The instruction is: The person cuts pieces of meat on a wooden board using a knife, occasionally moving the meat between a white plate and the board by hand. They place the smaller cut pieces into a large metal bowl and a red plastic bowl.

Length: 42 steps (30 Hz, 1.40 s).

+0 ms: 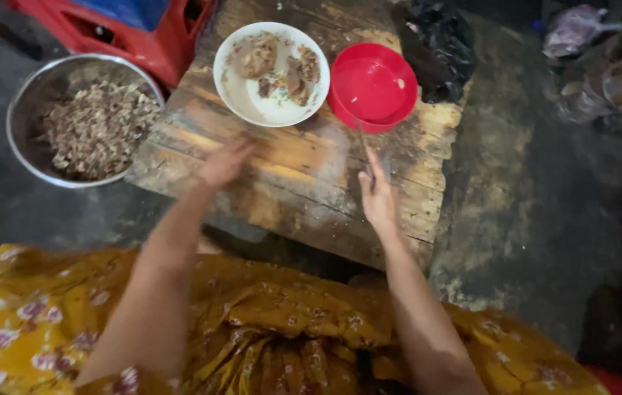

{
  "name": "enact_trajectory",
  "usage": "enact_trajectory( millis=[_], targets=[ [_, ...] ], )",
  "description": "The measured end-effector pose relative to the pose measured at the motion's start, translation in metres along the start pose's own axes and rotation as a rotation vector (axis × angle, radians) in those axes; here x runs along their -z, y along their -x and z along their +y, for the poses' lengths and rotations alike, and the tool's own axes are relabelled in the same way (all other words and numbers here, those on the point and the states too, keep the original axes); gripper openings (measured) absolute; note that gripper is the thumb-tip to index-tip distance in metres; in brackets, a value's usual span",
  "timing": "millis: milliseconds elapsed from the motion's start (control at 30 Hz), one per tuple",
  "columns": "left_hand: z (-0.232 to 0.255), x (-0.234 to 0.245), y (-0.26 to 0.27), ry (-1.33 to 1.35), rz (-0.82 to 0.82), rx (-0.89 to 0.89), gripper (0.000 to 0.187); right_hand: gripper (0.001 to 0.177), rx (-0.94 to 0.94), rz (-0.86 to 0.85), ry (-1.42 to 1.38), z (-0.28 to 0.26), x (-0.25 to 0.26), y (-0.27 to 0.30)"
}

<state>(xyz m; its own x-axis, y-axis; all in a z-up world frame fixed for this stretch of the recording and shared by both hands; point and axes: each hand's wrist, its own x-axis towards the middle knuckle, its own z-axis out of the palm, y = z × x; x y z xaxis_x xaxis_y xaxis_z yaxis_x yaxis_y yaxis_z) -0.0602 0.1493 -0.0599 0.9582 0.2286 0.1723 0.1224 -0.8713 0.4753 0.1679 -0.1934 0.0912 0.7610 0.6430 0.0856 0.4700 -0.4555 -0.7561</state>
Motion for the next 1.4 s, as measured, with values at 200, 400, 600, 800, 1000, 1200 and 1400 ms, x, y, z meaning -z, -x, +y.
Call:
enact_trajectory(
  millis=[200,400,600,800,1000,1200,1400],
  targets=[
    [-0.116,0.061,0.072,-0.316,0.059,0.264,0.044,0.055,0.134,0.03,0.037,-0.014,-0.008,-0.008],
    [-0.011,0.167,0.066,-0.703,0.487,0.455,0.061,0.055,-0.027,0.079,0.071,0.015,-0.016,-0.045],
    [0.009,0.107,-0.027,-0.121,0.705,0.433,0.046,0.055,-0.253,-0.072,0.412,-0.007,0.006,-0.09],
    [-0.008,0.032,-0.073,0.344,0.795,0.621,0.1,0.046,-0.03,-0.296,0.598,0.025,0.045,-0.105],
    [-0.001,0.021,-0.087,0.841,0.712,0.729,0.077,0.048,-0.326,-0.33,0.219,-0.05,0.089,-0.064],
    [0.043,0.023,-0.093,1.102,0.744,0.849,0.06,0.04,-0.215,-0.087,0.059,-0.023,0.073,-0.06],
    [0.115,0.021,-0.091,1.241,0.969,0.912,0.077,0.025,-0.024,0.014,-0.029,-0.005,0.047,-0.065]
  ],
)
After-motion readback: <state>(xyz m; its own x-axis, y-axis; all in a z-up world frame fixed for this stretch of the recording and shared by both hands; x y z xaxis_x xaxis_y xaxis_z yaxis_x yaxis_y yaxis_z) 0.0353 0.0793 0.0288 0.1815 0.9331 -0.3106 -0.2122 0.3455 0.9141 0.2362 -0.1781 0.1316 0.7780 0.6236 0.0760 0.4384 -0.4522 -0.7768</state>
